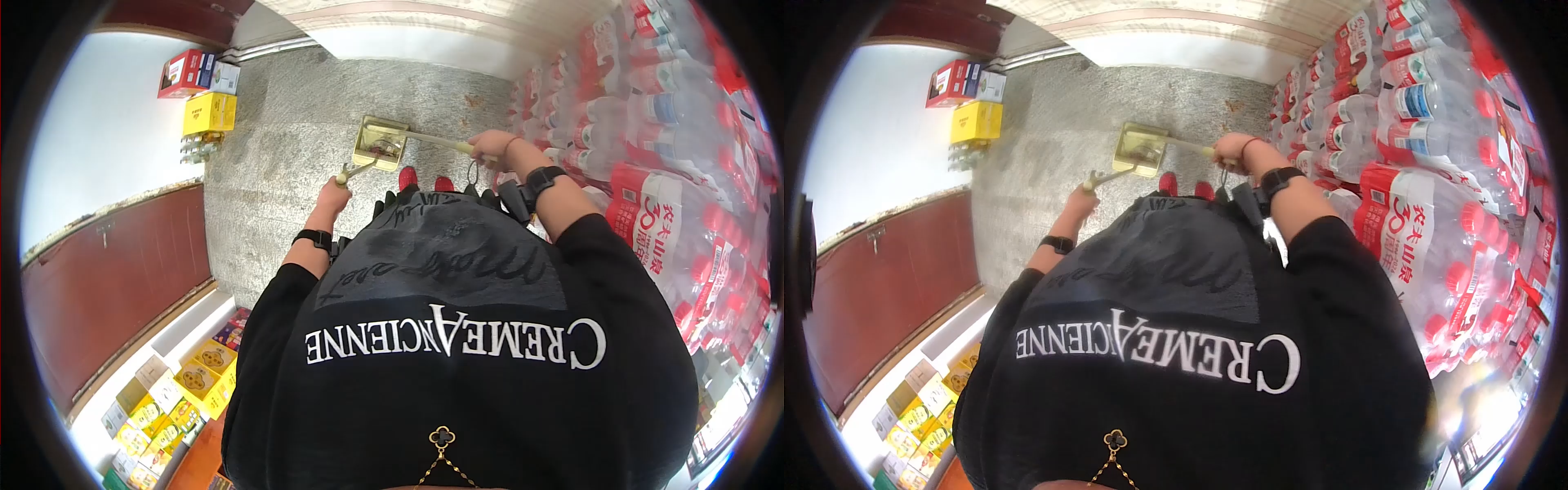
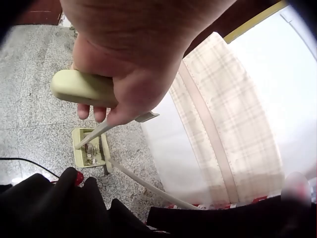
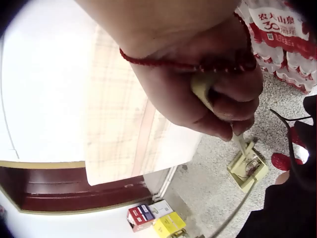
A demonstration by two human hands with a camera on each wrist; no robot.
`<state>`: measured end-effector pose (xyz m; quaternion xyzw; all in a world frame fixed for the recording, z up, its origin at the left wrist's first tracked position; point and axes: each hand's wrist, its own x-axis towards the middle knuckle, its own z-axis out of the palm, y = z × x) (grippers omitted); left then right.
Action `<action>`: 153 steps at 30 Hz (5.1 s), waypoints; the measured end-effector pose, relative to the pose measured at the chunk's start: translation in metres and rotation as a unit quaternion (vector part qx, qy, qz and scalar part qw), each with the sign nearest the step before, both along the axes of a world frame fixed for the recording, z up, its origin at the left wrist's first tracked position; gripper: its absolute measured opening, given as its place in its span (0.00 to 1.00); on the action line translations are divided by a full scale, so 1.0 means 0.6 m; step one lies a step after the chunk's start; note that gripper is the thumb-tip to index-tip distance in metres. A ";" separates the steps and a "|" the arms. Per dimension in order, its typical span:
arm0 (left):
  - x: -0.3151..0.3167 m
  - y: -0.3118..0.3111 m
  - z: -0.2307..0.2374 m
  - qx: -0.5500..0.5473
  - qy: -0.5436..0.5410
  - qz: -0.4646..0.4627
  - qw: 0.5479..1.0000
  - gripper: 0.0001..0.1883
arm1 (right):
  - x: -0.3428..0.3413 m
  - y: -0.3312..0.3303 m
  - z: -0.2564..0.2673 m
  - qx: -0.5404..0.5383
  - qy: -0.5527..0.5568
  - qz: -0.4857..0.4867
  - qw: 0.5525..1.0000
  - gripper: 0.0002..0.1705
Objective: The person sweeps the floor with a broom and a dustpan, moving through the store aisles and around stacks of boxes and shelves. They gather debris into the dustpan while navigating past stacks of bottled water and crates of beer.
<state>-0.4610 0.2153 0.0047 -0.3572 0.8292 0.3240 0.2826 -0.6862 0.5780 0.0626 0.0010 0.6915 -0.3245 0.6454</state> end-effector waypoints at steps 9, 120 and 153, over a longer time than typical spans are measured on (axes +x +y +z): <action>0.009 0.034 0.084 -0.053 -0.016 -0.017 0.998 0.23 | -0.037 0.039 0.090 0.000 0.034 -0.114 0.993 0.25; 0.125 -0.470 0.080 -0.041 0.006 0.318 0.947 0.23 | -0.248 -0.777 0.103 -0.021 0.013 0.169 0.985 0.32; 0.000 -0.561 0.061 -0.064 0.026 0.368 0.927 0.19 | -0.328 -0.977 0.083 0.008 -0.035 0.326 0.945 0.28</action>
